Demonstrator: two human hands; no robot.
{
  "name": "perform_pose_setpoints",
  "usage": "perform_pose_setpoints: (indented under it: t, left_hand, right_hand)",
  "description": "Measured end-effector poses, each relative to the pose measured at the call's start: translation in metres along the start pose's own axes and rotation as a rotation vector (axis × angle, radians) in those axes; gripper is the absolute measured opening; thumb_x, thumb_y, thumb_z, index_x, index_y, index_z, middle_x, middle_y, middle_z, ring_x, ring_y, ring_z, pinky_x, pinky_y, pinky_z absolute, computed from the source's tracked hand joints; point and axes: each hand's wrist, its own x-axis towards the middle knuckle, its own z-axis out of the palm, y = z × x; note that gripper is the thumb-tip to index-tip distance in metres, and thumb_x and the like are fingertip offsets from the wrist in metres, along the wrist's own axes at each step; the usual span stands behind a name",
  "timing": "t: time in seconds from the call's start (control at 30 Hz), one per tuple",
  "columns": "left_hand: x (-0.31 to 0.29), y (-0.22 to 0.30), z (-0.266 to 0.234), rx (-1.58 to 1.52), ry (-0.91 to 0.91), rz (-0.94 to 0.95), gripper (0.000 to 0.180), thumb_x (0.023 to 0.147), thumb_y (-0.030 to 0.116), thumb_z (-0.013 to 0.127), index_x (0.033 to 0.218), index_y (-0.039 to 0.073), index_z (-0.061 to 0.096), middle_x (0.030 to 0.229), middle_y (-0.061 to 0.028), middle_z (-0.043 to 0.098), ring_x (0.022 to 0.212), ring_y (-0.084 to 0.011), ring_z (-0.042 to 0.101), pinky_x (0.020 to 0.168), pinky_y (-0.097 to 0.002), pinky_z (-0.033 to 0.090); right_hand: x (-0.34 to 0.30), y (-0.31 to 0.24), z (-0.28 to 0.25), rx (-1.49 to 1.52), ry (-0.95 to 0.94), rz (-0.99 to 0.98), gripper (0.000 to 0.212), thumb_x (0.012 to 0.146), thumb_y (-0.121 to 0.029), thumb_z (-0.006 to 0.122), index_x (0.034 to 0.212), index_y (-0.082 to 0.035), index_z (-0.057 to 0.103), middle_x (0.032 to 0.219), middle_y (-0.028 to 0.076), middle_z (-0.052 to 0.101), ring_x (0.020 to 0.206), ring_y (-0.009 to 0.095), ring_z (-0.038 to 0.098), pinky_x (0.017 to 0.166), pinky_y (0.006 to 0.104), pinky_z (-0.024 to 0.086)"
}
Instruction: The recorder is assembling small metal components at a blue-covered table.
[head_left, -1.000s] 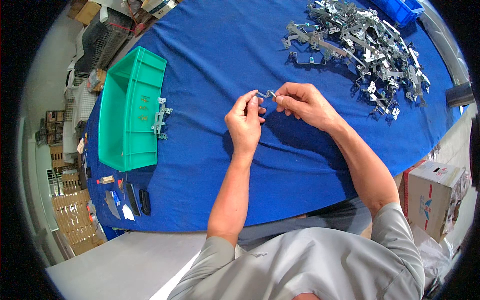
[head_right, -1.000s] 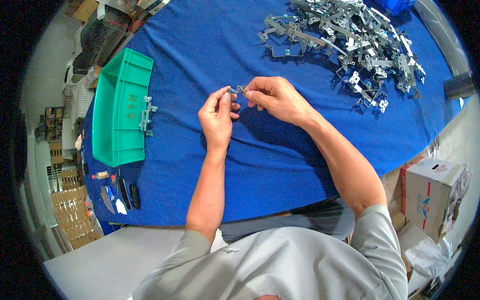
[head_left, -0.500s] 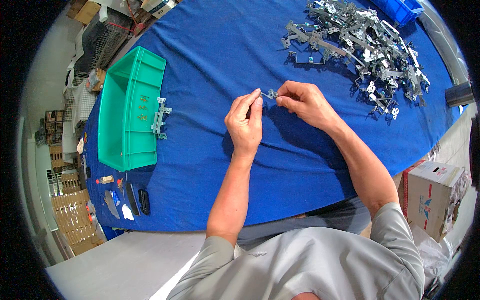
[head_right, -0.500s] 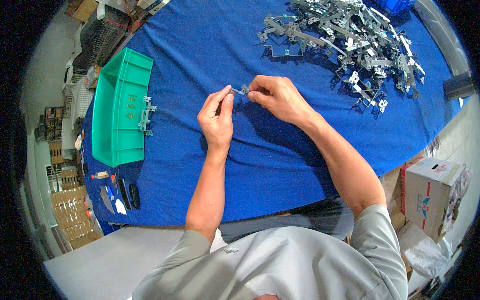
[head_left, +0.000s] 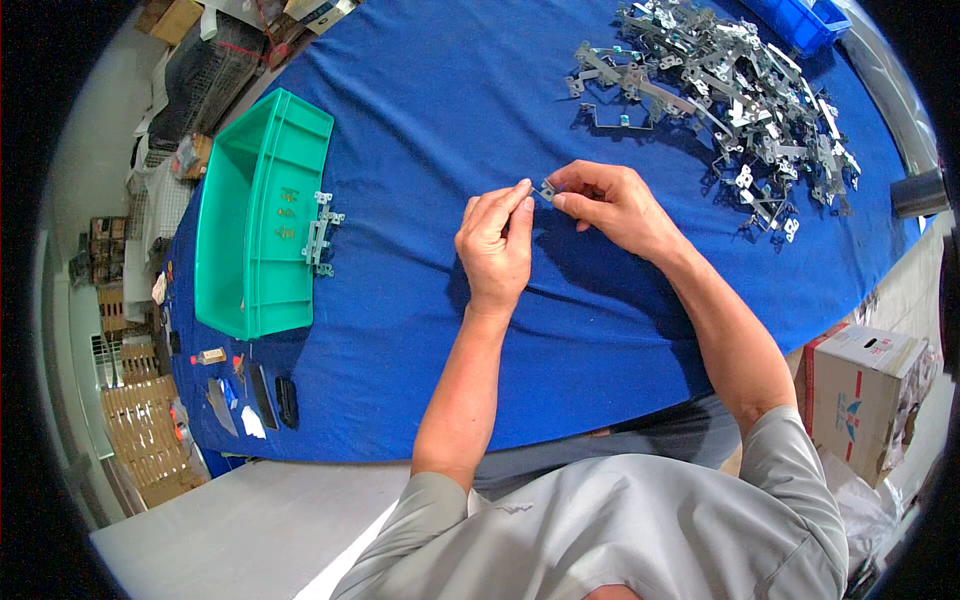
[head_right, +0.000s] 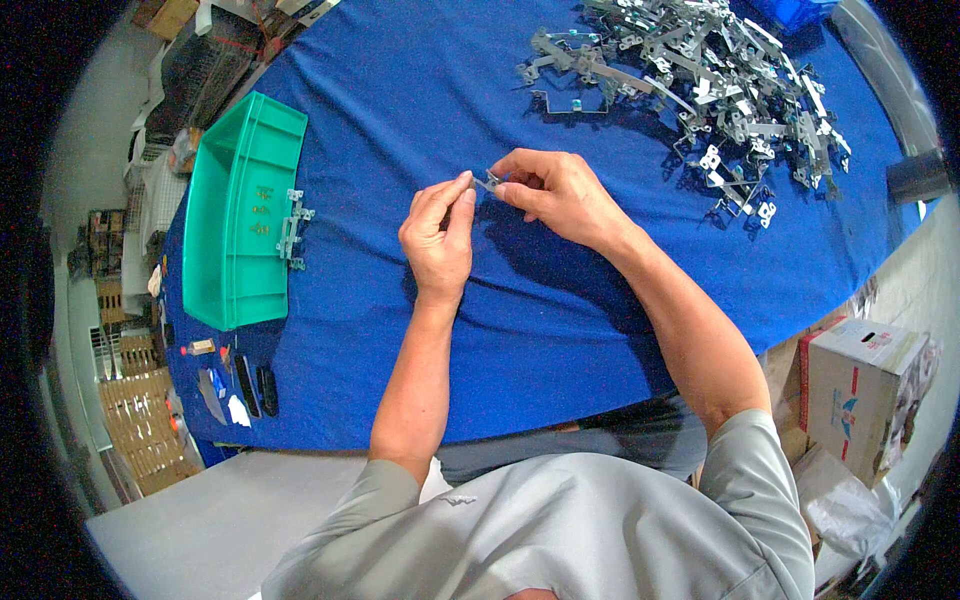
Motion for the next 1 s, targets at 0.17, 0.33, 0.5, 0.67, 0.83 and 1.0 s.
perform_pose_setpoints:
  t: [0.17,0.33,0.5,0.67,0.83,1.0]
  left_hand:
    - [0.000,0.001,0.002,0.022,-0.030,0.119,0.016,0.083,-0.001,0.069,0.098,0.000,0.073,0.090,-0.0127,0.071,0.082,-0.0249,0.065,0.074,-0.0339,0.052]
    - [-0.001,-0.001,0.002,-0.010,-0.048,0.026,0.016,0.087,0.002,0.066,0.101,-0.001,0.072,0.089,-0.0135,0.071,0.076,-0.0223,0.066,0.067,-0.0319,0.053]
    - [-0.005,-0.009,0.001,-0.325,-0.007,-0.449,0.022,0.098,0.011,0.059,0.114,0.000,0.067,0.092,-0.0078,0.070,0.071,-0.0089,0.064,0.050,-0.0188,0.050]
    - [-0.004,-0.006,0.004,-0.346,-0.010,-0.462,0.021,0.098,0.011,0.059,0.114,0.000,0.068,0.094,-0.0084,0.070,0.071,-0.0091,0.063,0.051,-0.0197,0.051]
    - [-0.004,-0.004,0.002,-0.281,0.000,-0.418,0.019,0.095,0.008,0.059,0.108,-0.001,0.070,0.089,-0.0091,0.071,0.068,-0.0103,0.064,0.052,-0.0233,0.051]
    - [-0.005,-0.008,0.003,-0.127,0.033,-0.286,0.016,0.092,0.005,0.061,0.104,-0.002,0.071,0.086,-0.0106,0.070,0.074,-0.0139,0.066,0.062,-0.0288,0.052]
  right_hand:
    - [0.001,0.006,0.000,-0.120,0.017,-0.098,0.014,0.093,-0.014,0.066,0.098,-0.001,0.065,0.083,-0.001,0.061,0.072,0.005,0.053,0.062,0.0226,0.044]
    - [0.005,0.007,-0.001,0.019,0.229,-0.268,0.014,0.094,-0.017,0.065,0.097,-0.004,0.064,0.090,-0.002,0.061,0.078,0.004,0.051,0.068,0.0219,0.042]
    - [-0.002,-0.007,0.001,0.129,0.084,-0.033,0.020,0.096,-0.017,0.061,0.101,0.001,0.066,0.080,0.002,0.064,0.069,0.008,0.055,0.063,0.0253,0.047]
    - [-0.001,0.003,0.003,0.094,-0.039,-0.048,0.023,0.097,-0.018,0.058,0.100,0.003,0.066,0.079,0.003,0.065,0.068,0.009,0.056,0.061,0.0265,0.047]
    - [0.000,0.001,0.004,0.084,-0.086,-0.030,0.020,0.099,-0.016,0.057,0.104,0.002,0.065,0.084,0.001,0.064,0.072,0.006,0.053,0.064,0.0230,0.044]
    - [-0.001,-0.001,0.001,-0.043,-0.062,-0.031,0.020,0.098,-0.017,0.058,0.102,0.002,0.065,0.082,0.000,0.064,0.070,0.006,0.052,0.063,0.0232,0.044]
